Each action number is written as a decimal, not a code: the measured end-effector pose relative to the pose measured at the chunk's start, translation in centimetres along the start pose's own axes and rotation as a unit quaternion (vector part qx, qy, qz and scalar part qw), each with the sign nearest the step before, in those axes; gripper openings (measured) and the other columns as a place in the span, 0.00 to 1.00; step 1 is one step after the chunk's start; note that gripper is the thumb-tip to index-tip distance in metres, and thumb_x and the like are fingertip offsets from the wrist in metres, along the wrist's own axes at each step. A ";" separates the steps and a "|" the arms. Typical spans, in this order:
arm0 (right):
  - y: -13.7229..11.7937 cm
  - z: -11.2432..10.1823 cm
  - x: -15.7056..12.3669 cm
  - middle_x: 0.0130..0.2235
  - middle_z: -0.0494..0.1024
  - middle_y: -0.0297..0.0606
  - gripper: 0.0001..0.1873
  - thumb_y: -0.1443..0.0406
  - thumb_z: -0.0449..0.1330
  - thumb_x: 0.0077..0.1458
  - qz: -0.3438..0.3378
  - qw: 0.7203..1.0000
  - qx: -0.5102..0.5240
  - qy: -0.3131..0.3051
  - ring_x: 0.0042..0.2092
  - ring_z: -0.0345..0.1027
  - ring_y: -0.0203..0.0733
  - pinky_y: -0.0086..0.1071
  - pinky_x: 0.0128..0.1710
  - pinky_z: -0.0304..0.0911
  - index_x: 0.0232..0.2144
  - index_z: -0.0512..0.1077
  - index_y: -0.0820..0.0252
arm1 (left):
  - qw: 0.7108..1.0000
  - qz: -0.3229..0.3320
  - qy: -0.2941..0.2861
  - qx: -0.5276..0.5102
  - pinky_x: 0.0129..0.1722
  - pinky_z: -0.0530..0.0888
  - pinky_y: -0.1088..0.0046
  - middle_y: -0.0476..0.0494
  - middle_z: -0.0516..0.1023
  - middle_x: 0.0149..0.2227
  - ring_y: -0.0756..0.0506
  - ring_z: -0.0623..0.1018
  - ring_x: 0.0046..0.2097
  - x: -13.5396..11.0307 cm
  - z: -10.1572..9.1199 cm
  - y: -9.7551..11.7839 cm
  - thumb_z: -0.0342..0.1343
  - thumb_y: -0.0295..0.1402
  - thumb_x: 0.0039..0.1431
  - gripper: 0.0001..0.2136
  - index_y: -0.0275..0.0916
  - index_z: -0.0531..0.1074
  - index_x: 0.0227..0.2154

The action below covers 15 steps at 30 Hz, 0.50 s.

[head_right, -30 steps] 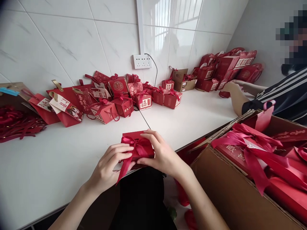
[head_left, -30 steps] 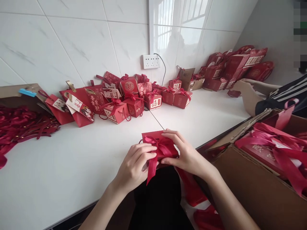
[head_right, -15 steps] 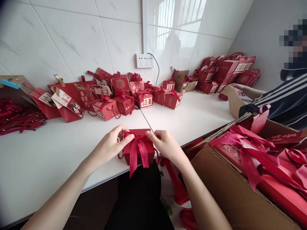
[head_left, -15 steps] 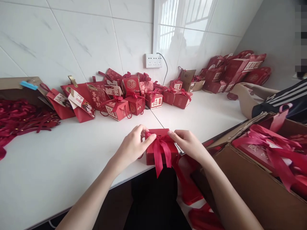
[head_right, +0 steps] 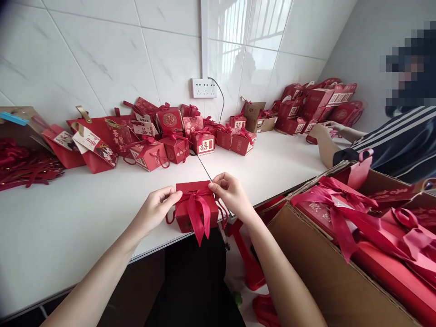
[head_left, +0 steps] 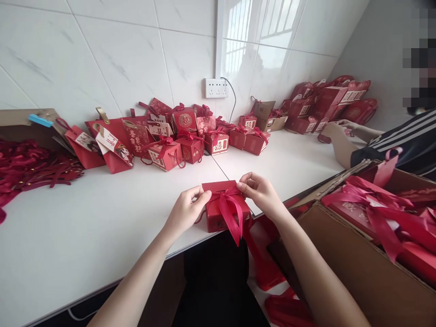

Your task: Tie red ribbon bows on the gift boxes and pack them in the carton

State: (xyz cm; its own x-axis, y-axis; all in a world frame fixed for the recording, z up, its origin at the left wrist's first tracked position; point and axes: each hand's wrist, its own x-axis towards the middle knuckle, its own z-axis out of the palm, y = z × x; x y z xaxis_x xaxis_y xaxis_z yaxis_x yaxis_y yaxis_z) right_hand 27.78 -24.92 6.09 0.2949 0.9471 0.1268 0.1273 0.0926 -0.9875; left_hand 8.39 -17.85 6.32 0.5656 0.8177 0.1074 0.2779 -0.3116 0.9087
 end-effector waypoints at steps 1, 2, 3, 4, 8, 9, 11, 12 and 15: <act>0.3 0.1 0.1 0.24 0.69 0.29 0.23 0.47 0.63 0.44 -0.002 1.000 0.012 0.003 0.25 0.61 0.32 0.28 0.27 0.59 0.29 0.63 0.59 | 1.000 -0.003 -0.002 -0.005 0.22 0.56 0.75 0.54 0.53 0.18 0.51 0.57 0.21 0.0 0.1 -0.1 0.49 0.44 0.57 0.18 0.40 0.52 0.18; 0.4 0.2 0.1 0.24 0.69 0.29 0.22 0.48 0.63 0.45 -0.008 1.000 0.007 0.008 0.25 0.62 0.32 0.29 0.27 0.59 0.29 0.63 0.59 | 1.000 -0.008 -0.001 -0.006 0.22 0.56 0.74 0.54 0.52 0.18 0.51 0.57 0.21 0.0 0.1 -0.1 0.49 0.43 0.56 0.18 0.41 0.52 0.18; 0.5 0.3 0.0 0.24 0.69 0.29 0.20 0.50 0.62 0.47 -0.017 1.000 -0.018 0.018 0.26 0.63 0.33 0.29 0.27 0.60 0.29 0.63 0.58 | 1.000 -0.012 0.003 0.000 0.22 0.56 0.74 0.54 0.52 0.18 0.51 0.57 0.21 0.0 0.2 -0.1 0.49 0.43 0.56 0.18 0.41 0.51 0.17; 0.5 0.3 -0.2 0.24 0.69 0.30 0.17 0.52 0.61 0.49 -0.030 0.997 -0.058 0.037 0.27 0.64 0.34 0.30 0.28 0.61 0.29 0.64 0.58 | 1.000 -0.011 0.012 0.016 0.23 0.57 0.74 0.54 0.52 0.18 0.51 0.57 0.22 -0.1 0.3 -0.1 0.49 0.41 0.56 0.18 0.41 0.50 0.17; -1.1 0.5 -2.7 0.33 0.73 0.38 0.09 0.59 0.56 0.57 -0.181 0.935 -0.265 0.150 0.34 0.69 0.40 0.36 0.35 0.68 0.34 0.69 0.58 | 0.983 0.092 0.112 0.115 0.33 0.66 0.71 0.51 0.63 0.24 0.47 0.67 0.31 -0.1 0.7 0.3 0.51 0.33 0.53 0.10 0.41 0.56 0.21; -1.6 0.5 -3.6 0.38 0.73 0.41 0.09 0.59 0.56 0.58 -0.244 0.909 -0.308 0.138 0.39 0.70 0.42 0.38 0.39 0.69 0.38 0.70 0.58 | 0.974 0.134 0.127 0.129 0.37 0.68 0.69 0.49 0.67 0.28 0.45 0.69 0.35 0.0 0.8 0.4 0.51 0.32 0.52 0.05 0.41 0.60 0.24; -2.4 0.8 -5.2 0.47 0.73 0.46 0.16 0.59 0.59 0.57 -0.349 0.849 -0.394 0.040 0.50 0.68 0.48 0.43 0.49 0.67 0.47 0.69 0.58 | 0.963 0.201 0.114 0.141 0.44 0.69 0.67 0.46 0.71 0.35 0.44 0.70 0.42 0.1 0.8 0.4 0.50 0.30 0.54 0.03 0.41 0.67 0.31; -2.5 1.0 -5.8 0.50 0.72 0.48 0.19 0.60 0.59 0.58 -0.379 0.816 -0.435 -0.016 0.55 0.65 0.50 0.46 0.53 0.64 0.50 0.67 0.58 | 0.960 0.221 0.090 0.144 0.47 0.69 0.67 0.45 0.72 0.37 0.44 0.71 0.45 0.2 0.7 0.4 0.48 0.29 0.56 0.06 0.41 0.69 0.32; -2.0 1.8 -6.5 0.52 0.73 0.48 0.18 0.68 0.54 0.61 -0.406 0.747 -0.522 -0.065 0.58 0.63 0.49 0.52 0.61 0.54 0.54 0.66 0.61 | 0.961 0.232 0.034 0.148 0.50 0.69 0.65 0.44 0.74 0.40 0.44 0.72 0.47 0.4 0.7 0.3 0.45 0.27 0.59 0.11 0.42 0.74 0.31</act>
State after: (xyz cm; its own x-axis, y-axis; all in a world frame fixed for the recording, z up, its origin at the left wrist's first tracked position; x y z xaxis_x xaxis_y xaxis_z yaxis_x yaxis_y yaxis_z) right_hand 23.92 -30.72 7.12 -0.3672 0.7372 0.5671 0.9038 0.4268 0.0304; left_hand 9.20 -17.96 6.40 0.6329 0.5845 0.5078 0.2224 -0.7654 0.6039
